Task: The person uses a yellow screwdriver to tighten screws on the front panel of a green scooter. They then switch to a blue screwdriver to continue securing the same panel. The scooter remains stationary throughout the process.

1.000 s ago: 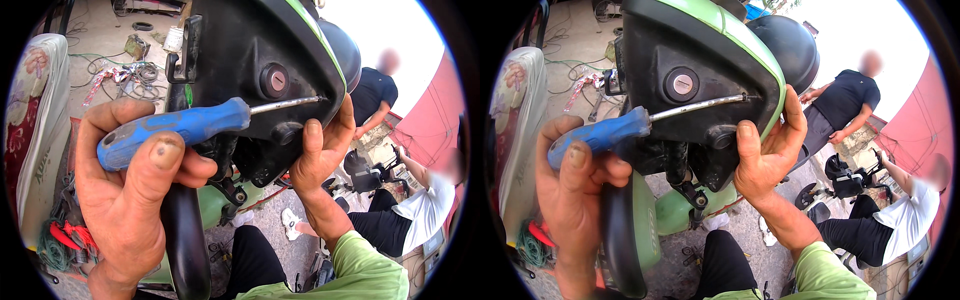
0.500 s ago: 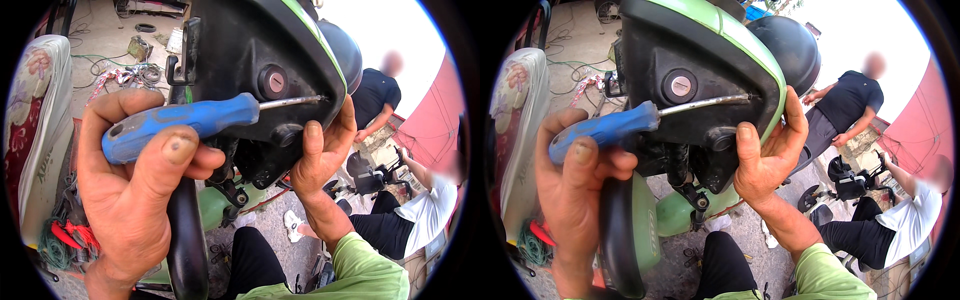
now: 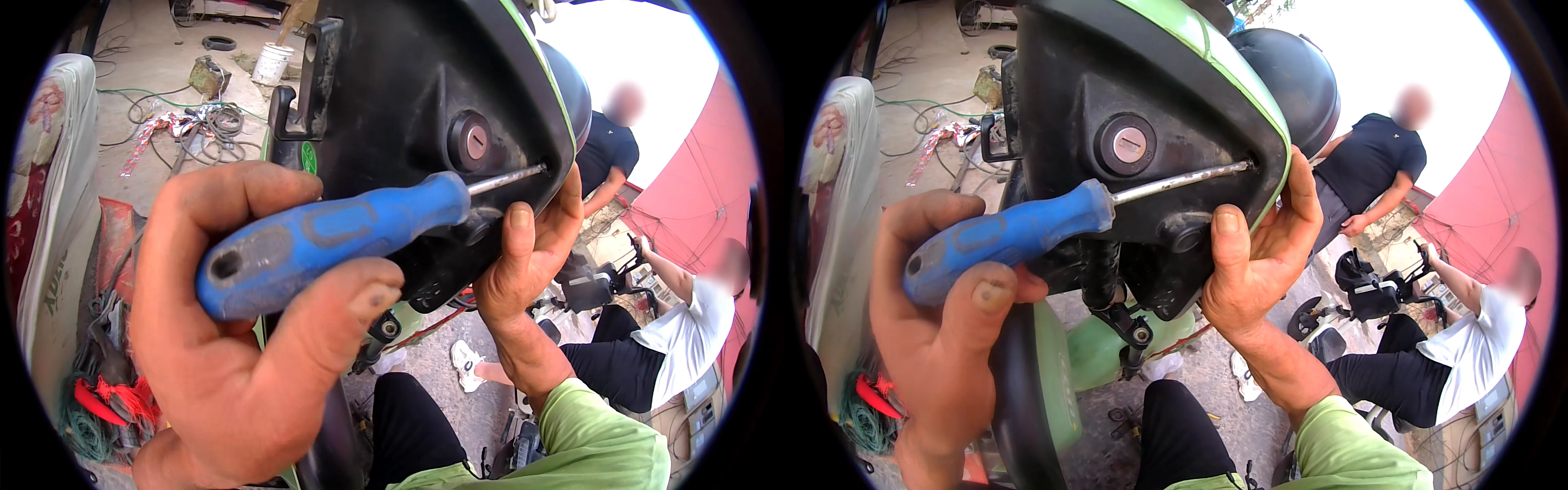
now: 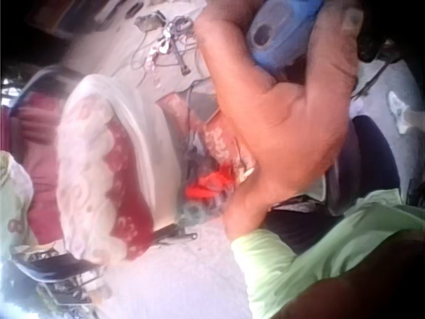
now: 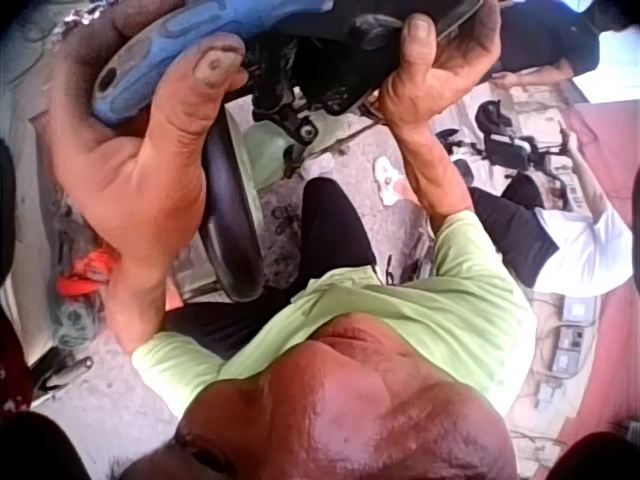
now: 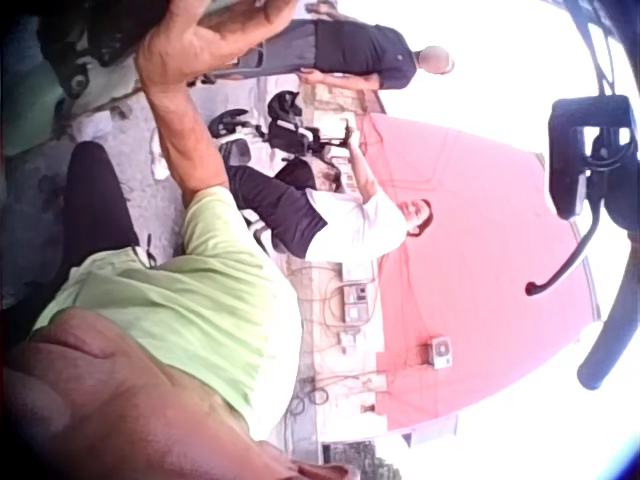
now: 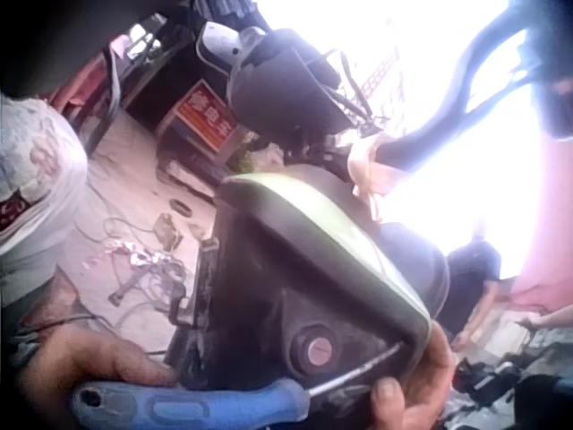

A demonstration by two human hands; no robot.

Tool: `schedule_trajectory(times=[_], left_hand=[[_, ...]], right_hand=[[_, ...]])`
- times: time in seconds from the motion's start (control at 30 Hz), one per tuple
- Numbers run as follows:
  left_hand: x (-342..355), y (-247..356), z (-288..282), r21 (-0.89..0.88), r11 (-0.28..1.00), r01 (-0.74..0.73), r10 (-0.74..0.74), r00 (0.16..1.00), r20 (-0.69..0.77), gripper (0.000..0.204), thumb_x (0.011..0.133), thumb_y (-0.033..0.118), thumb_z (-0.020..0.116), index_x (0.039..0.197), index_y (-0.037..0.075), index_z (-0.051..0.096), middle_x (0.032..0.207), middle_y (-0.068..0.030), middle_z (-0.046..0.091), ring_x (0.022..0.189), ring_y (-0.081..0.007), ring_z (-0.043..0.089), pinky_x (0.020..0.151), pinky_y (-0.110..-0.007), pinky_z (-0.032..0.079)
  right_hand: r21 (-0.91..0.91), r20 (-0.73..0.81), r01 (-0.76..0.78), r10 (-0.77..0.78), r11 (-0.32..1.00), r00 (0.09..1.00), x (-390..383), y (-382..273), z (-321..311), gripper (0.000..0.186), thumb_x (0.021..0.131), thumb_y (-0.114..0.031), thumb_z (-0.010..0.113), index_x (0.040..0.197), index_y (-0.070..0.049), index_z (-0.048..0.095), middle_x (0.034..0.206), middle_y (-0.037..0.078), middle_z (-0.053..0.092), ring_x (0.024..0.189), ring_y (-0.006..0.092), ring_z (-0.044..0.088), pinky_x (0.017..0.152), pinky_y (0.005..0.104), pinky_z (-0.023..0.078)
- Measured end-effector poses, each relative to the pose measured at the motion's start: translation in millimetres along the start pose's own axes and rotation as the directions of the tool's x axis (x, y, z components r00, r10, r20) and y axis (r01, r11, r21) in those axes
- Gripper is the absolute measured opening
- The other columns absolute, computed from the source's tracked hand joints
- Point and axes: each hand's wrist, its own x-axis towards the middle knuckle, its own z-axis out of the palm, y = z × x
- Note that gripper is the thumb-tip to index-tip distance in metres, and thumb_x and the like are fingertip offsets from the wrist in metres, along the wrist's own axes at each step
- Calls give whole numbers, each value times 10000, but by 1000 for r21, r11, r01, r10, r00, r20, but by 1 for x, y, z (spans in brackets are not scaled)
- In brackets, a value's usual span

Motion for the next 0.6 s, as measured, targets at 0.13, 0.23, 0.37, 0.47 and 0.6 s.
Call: schedule_trajectory(times=[0.13, 0.23, 0.37, 0.47, 0.6], left_hand=[[2, -3, -7, 54, 992, -114, 112, 993, 40, 465, 872, 192, 733, 1200, -32, 491, 966, -97, 607, 779, -144, 637, 731, -275, 533], [7, -4, -12, 121, 986, -118, 111, 992, 61, 427, 853, 169, 744, 1158, -39, 529, 971, -79, 589, 794, -139, 613, 733, -278, 508], [7, -14, -16, 102, 978, -181, 173, 982, 83, 433, 830, 166, 767, 1141, -44, 549, 980, -75, 593, 816, -134, 600, 752, -278, 488], [9, -19, -15, 87, 987, -136, 127, 987, 102, 463, 812, 160, 781, 1154, -47, 547, 1005, -85, 595, 827, -136, 599, 766, -281, 485], [15, -21, -26, 204, 920, -335, 304, 938, 167, 498, 780, 130, 795, 1173, -43, 544, 1058, -110, 592, 836, -149, 604, 784, -292, 493]], right_hand=[[36, 23, -12, 11, 999, 1000, 2, -3, 7, 726, 892, -125, 697, 1460, 46, 278, 1425, 203, 421, 1298, 263, 484, 1121, 407, 391], [-15, 41, 1, 0, 1000, 999, 5, -3, 6, 720, 901, -149, 690, 1460, 45, 279, 1424, 204, 427, 1304, 267, 479, 1127, 416, 379], [-58, 42, 20, -18, 998, 999, 4, -1, 5, 716, 912, -179, 681, 1461, 43, 278, 1424, 203, 432, 1316, 268, 466, 1133, 415, 359], [-74, 32, 2, 0, 997, 999, 2, 0, 1, 716, 915, -185, 679, 1464, 38, 277, 1431, 197, 427, 1329, 266, 450, 1142, 414, 337], [-85, 37, 30, -27, 996, 999, 5, -2, 8, 721, 917, -195, 676, 1469, 35, 273, 1443, 192, 407, 1339, 264, 436, 1151, 413, 322]])
